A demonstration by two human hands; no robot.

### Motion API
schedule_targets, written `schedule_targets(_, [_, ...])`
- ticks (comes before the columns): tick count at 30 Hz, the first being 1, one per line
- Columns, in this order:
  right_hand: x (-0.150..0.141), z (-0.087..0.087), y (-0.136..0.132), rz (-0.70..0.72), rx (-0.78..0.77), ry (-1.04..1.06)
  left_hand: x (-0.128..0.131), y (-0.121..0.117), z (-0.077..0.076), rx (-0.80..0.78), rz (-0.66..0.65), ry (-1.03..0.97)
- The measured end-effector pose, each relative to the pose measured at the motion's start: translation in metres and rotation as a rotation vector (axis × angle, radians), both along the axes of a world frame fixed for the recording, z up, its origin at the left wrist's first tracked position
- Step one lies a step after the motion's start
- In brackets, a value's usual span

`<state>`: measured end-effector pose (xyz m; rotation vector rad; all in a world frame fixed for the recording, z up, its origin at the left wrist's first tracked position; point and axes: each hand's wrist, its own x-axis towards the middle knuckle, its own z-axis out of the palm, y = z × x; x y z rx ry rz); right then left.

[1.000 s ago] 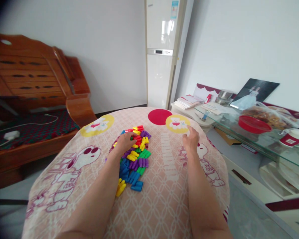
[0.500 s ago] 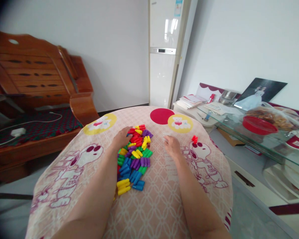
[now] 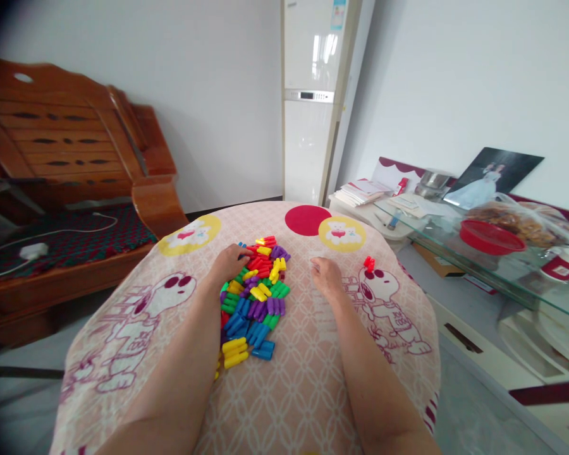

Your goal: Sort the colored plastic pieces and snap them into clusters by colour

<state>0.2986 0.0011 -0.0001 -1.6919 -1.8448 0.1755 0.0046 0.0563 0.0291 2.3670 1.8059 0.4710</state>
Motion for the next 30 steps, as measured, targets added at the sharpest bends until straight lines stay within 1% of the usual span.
schedule_targets(3, [0.0,-0.002,0.001,-0.003,0.022,-0.015,0.004,-0.002,0.003,0.026,-0.026,-0.032])
schedule_targets(5, [0.0,-0.003,0.001,-0.003,0.028,-0.024,0.006,-0.002,0.004,0.039,-0.013,-0.05])
schedule_targets(11, [0.001,-0.001,0.0,-0.005,0.019,-0.003,0.005,-0.004,0.006,-0.014,-0.062,-0.035])
schedule_targets(14, [-0.001,0.003,-0.001,0.014,0.02,0.087,0.005,-0.008,0.015,0.025,-0.039,-0.05])
schedule_targets(18, [-0.007,0.012,-0.004,0.067,0.056,0.263,0.013,-0.012,0.032,0.125,-0.018,-0.157])
schedule_targets(20, [-0.012,0.017,-0.006,0.087,0.07,0.309,0.018,-0.012,0.035,0.146,-0.037,-0.183])
schedule_targets(22, [-0.016,0.018,-0.007,0.094,0.067,0.313,0.022,-0.01,0.03,0.155,-0.032,-0.183])
schedule_targets(25, [-0.019,0.016,-0.008,0.097,0.042,0.283,0.023,-0.008,0.013,0.17,0.0,-0.166])
schedule_targets(28, [-0.019,0.012,-0.007,0.104,0.014,0.244,0.021,-0.007,0.0,0.114,0.005,-0.074])
schedule_targets(30, [-0.019,0.01,-0.007,0.108,0.003,0.219,0.018,-0.007,-0.002,0.07,0.047,-0.017])
